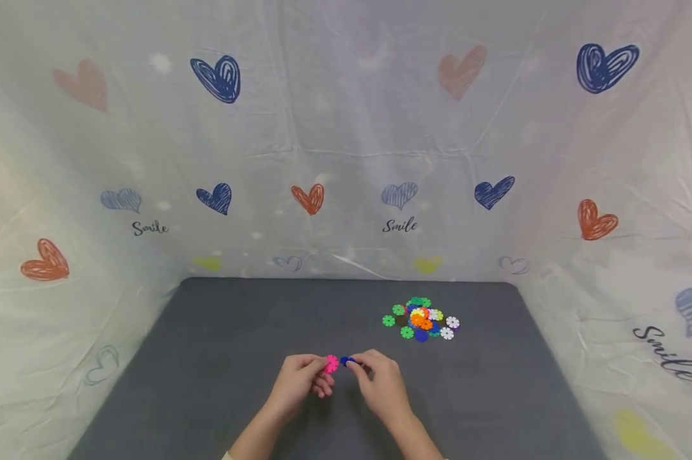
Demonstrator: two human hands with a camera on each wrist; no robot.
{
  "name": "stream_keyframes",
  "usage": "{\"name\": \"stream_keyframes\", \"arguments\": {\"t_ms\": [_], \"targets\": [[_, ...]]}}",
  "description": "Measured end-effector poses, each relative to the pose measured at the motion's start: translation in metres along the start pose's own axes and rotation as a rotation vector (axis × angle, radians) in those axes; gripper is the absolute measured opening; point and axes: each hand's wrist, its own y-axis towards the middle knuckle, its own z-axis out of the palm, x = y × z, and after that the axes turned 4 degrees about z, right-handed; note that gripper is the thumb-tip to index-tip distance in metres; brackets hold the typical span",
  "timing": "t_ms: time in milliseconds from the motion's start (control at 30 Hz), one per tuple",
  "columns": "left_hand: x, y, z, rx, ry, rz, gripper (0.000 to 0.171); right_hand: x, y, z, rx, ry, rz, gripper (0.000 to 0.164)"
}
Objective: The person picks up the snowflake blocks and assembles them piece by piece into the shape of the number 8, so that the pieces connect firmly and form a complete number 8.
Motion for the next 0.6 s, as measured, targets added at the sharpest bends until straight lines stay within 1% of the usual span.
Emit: {"name": "stream_keyframes", "arguments": {"t_ms": [167, 367, 467, 600], "targets": [[-0.0027, -0.0006, 0.0032, -0.001, 0.042, 0.016, 0.029, -0.0003, 0.0025, -0.0006, 0.021, 0.012, -0.073, 0.003], [-0.0063, -0.001, 0.0056, -0.026, 0.076, 0.03, 0.03, -0.0037, 0.0055, -0.0041, 0.039, 0.054, -0.188, 0.008], [-0.0073, -0.0008, 0.0061, -0.029, 0.068, 0.031, 0.03, -0.0046, 0.0057, -0.0037, 0.038, 0.064, -0.196, 0.007], [-0.0084, 0.0001, 0.0056, -0.016, 0.041, 0.016, 0.032, -0.0029, 0.0053, -0.0037, 0.042, 0.089, -0.113, 0.005]]}}
